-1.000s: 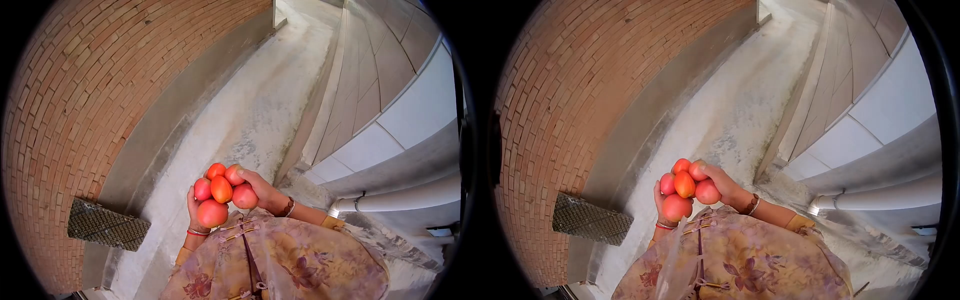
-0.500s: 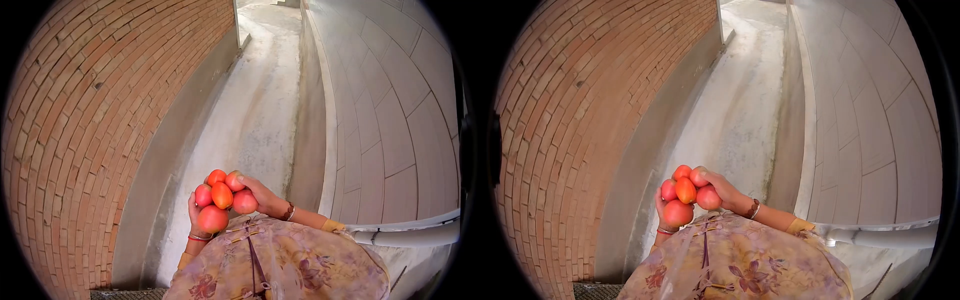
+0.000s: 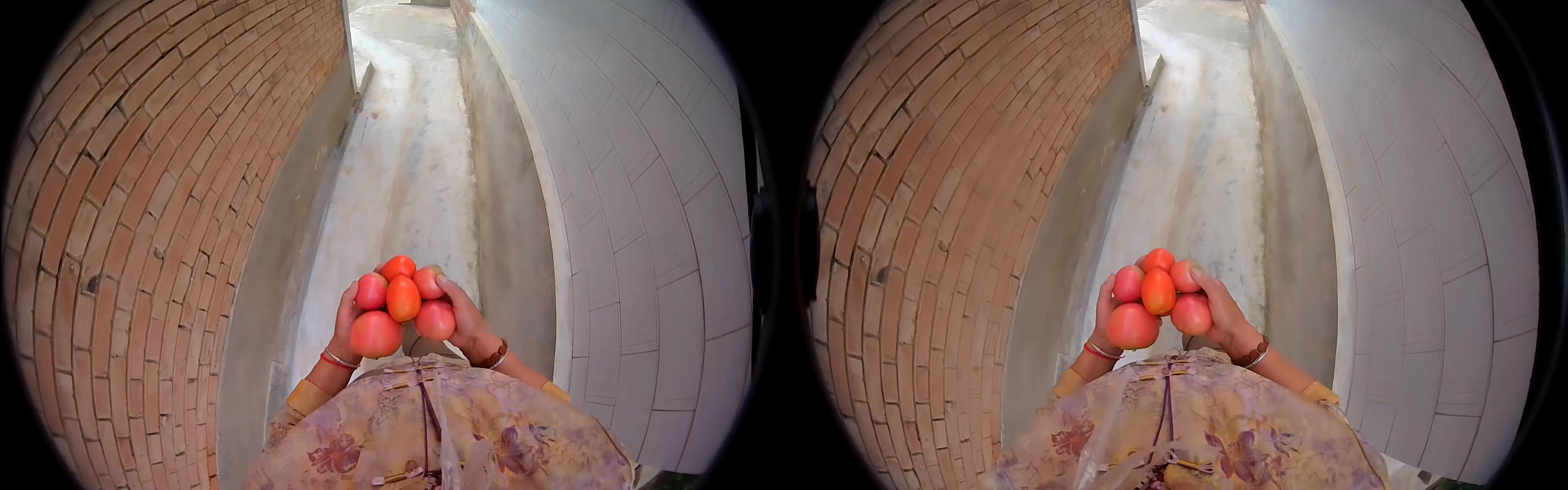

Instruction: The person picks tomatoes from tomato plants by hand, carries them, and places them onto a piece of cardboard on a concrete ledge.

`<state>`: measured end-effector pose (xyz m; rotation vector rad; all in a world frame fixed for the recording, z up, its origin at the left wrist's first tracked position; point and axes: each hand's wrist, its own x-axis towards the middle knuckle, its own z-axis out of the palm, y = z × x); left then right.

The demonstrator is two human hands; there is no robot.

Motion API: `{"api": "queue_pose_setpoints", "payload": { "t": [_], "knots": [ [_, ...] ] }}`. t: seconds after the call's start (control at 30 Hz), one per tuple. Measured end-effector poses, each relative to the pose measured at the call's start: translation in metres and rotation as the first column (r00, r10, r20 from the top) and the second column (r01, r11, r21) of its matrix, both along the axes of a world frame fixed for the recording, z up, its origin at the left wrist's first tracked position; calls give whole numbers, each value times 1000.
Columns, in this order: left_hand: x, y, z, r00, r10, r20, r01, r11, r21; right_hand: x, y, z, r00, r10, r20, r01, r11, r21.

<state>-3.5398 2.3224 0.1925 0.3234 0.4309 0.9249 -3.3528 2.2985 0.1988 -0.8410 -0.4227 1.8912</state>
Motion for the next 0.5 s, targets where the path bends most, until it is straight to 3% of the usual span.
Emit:
{"api": "queue_pose_setpoints", "payload": {
  "t": [0.1,0.27,0.5],
  "knots": [
    [19,93,14,992,49,-114,-39,996,85,14,91,1,999,4,-45,-1,999,54],
    [36,225,29,982,68,-178,-59,997,52,36,237,18,999,39,16,-41,987,158],
    [43,384,22,983,144,-109,-150,988,-42,42,410,7,995,95,-7,-94,991,97]
  ]
}}
